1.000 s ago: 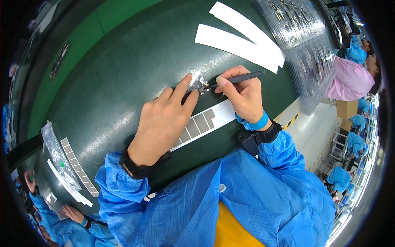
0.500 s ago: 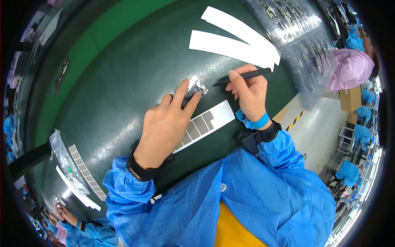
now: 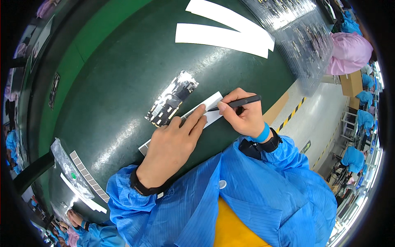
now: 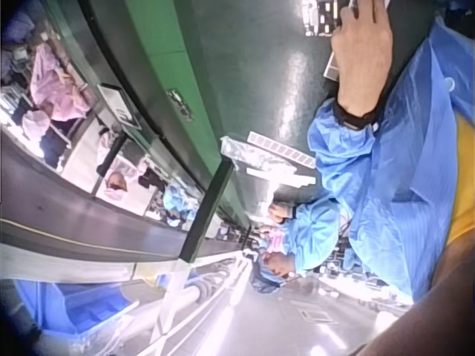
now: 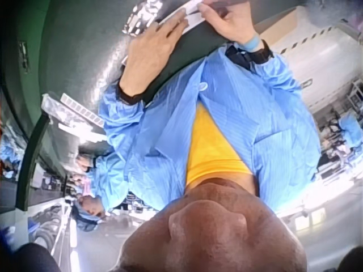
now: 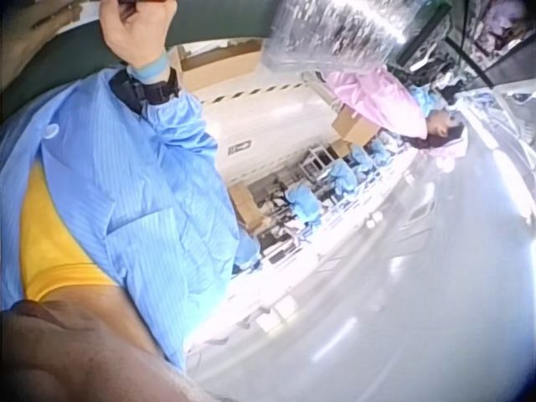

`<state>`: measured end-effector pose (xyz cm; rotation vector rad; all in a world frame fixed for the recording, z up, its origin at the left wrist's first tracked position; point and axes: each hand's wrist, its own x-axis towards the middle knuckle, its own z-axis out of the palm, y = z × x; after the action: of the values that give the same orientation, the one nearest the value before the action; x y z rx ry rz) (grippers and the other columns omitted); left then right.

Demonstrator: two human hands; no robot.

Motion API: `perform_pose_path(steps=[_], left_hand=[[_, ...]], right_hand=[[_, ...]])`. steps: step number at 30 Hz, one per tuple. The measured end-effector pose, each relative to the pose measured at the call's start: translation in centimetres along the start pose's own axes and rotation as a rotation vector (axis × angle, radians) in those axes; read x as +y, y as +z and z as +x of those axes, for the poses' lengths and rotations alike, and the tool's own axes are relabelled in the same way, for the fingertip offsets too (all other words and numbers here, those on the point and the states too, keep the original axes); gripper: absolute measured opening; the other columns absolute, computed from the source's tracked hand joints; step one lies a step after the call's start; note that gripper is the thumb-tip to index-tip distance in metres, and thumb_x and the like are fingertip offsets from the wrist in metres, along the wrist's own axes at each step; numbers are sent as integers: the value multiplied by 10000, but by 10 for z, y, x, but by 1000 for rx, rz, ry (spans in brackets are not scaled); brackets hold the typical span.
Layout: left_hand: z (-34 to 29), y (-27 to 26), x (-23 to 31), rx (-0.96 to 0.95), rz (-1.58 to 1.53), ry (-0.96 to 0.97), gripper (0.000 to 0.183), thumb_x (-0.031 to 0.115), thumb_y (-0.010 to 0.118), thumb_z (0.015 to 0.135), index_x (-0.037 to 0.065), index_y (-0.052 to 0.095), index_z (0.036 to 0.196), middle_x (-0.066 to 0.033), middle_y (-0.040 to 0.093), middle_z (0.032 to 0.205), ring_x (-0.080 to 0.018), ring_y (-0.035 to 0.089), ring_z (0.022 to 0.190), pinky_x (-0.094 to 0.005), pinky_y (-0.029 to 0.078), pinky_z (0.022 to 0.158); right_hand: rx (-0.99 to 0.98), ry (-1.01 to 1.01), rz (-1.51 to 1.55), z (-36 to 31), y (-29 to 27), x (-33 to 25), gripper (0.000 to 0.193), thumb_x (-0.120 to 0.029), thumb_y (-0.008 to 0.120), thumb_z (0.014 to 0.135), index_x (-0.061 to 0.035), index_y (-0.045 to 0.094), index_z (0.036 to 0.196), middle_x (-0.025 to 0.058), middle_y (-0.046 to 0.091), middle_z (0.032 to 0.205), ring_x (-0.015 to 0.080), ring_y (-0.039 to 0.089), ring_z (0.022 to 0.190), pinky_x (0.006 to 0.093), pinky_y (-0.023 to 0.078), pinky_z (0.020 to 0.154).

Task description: Manually applying small components and labels to circuit boards on an assembly line.

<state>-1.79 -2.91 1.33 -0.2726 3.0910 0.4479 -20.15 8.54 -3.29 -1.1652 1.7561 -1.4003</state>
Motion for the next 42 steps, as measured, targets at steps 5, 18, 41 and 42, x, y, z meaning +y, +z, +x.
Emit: perform_pose_path(steps=[5,18,41,42], left_hand=[[-1,1,1,-19,-11,0,410,72,559,765,93,615,1170,-17,514,1365,-159,561,744,-283,519,599],[-2,-1,2,-24,7,1,416,59,570,758,65,614,1172,-40,503,1377,-156,553,740,-278,510,583],[-1,-2,0,19,-6,17,390,64,571,765,49,612,1153,-41,532,1345,-153,553,713,-278,512,568],[-1,-1,-1,26,-37,30,371,61,574,762,45,615,1130,-49,539,1334,-156,560,704,-279,512,558]], right_hand=[[-17,-35,-23,0,1,-3,67,-65,692,831,-4,665,840,12,591,659,27,482,526,194,363,458],[-2,-11,29,-4,0,3,73,-74,693,844,-12,662,868,-9,601,690,7,481,565,183,365,480],[57,94,250,3,-5,-9,73,-64,653,876,3,624,884,35,639,764,36,578,631,171,407,518],[66,73,283,11,-8,-16,84,-62,642,885,16,612,890,52,633,791,76,623,673,179,449,545]])
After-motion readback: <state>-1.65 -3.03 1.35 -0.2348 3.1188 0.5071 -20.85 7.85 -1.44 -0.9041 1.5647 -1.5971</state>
